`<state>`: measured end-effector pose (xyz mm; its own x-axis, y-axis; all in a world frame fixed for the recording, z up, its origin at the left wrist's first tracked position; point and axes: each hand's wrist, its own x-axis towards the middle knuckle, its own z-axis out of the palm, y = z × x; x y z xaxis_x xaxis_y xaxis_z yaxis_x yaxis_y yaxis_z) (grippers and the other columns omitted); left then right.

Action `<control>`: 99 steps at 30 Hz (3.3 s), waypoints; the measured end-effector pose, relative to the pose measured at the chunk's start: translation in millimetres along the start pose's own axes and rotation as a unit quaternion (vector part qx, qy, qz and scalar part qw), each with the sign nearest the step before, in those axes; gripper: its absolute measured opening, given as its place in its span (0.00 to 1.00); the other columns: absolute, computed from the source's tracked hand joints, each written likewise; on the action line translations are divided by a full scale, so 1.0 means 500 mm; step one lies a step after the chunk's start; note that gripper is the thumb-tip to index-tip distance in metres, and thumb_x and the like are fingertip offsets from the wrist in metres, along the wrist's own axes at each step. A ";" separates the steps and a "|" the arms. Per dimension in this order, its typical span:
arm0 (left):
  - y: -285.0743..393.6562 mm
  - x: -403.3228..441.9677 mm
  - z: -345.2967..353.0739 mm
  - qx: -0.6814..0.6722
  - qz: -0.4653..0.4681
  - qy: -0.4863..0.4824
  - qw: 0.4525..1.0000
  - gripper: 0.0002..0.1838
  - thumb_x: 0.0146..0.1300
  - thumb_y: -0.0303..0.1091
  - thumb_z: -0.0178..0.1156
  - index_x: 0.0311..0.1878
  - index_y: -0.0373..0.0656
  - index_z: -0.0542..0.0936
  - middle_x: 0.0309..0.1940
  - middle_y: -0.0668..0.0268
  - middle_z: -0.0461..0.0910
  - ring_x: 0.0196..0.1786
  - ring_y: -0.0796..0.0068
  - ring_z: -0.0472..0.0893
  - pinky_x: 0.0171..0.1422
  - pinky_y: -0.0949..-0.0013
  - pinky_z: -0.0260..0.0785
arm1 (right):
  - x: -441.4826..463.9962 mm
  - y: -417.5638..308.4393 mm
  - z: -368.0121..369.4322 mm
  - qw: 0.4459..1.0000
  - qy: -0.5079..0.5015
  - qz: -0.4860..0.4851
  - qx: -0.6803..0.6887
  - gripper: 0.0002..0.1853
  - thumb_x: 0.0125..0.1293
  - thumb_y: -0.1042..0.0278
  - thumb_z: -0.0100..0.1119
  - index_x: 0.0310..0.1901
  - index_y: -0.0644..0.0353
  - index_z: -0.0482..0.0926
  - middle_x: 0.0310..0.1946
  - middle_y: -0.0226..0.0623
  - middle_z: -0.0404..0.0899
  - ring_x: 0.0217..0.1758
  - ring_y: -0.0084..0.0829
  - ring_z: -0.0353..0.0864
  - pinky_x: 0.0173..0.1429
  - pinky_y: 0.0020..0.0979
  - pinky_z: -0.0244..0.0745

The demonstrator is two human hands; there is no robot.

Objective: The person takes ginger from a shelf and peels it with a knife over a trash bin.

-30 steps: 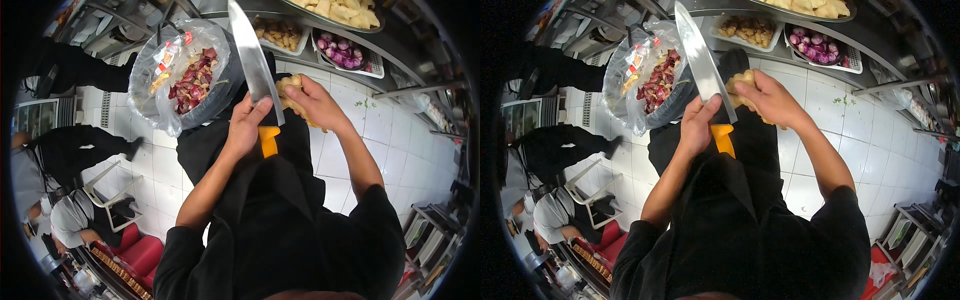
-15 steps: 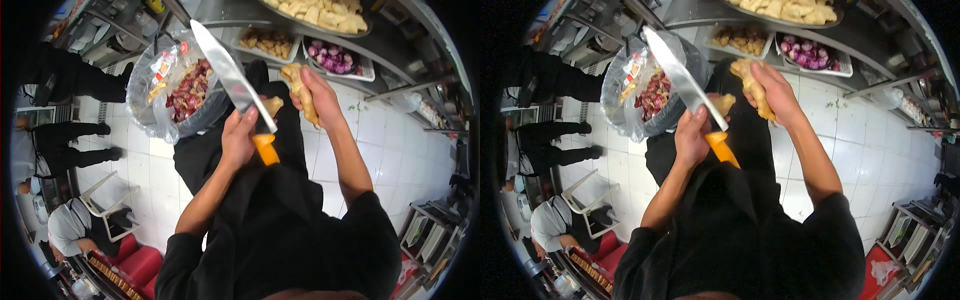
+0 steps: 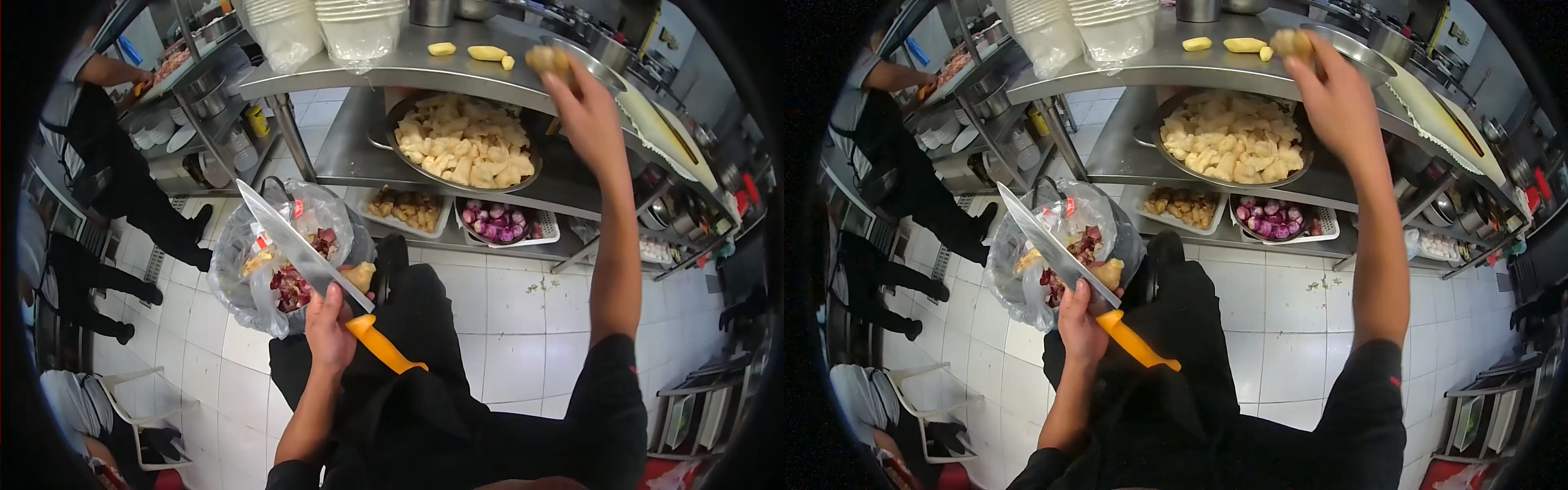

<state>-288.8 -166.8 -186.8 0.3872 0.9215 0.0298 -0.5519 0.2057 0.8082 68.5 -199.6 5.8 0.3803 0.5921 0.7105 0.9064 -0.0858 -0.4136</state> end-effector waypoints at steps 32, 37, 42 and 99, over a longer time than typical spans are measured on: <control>0.042 0.047 -0.037 0.039 0.160 0.166 0.972 0.15 0.76 0.37 0.51 0.55 0.36 0.76 0.46 0.65 0.82 0.44 0.83 0.79 0.48 0.77 0.71 | -0.429 -0.328 0.247 0.896 -0.383 -0.058 0.218 0.49 0.60 0.52 0.67 0.75 0.63 0.50 0.53 0.55 0.76 0.56 0.52 0.77 0.62 0.45 0.66; 0.043 0.026 -0.059 0.043 0.155 0.191 0.968 0.11 0.75 0.37 0.53 0.45 0.39 0.79 0.38 0.72 0.80 0.37 0.87 0.74 0.39 0.79 0.65 | -0.445 -0.344 0.282 0.898 -0.371 -0.025 0.235 0.49 0.55 0.65 0.68 0.75 0.61 0.49 0.52 0.57 0.77 0.54 0.56 0.78 0.56 0.48 0.70; 0.036 0.032 -0.071 0.009 0.149 0.189 0.971 0.11 0.75 0.38 0.55 0.42 0.40 0.78 0.37 0.72 0.79 0.38 0.87 0.74 0.40 0.78 0.66 | -0.473 -0.353 0.339 0.899 -0.299 0.015 0.320 0.43 0.54 0.76 0.57 0.73 0.63 0.52 0.37 0.63 0.80 0.42 0.63 0.80 0.45 0.52 0.75; 0.066 0.027 -0.194 0.069 0.049 0.107 0.991 0.31 0.62 0.18 0.62 0.67 0.25 0.63 0.53 0.55 0.78 0.52 0.72 0.81 0.54 0.70 0.77 | -0.470 -0.295 0.353 0.901 -0.371 0.015 0.226 0.14 0.60 0.62 0.59 0.43 0.62 0.76 0.30 0.53 0.83 0.37 0.56 0.82 0.44 0.48 0.76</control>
<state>-373.6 -115.8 -216.9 0.1625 0.9867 -0.0018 -0.4676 0.0786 0.8804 -187.2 -184.7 -200.7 0.0234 0.9817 0.1890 0.6674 0.1255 -0.7341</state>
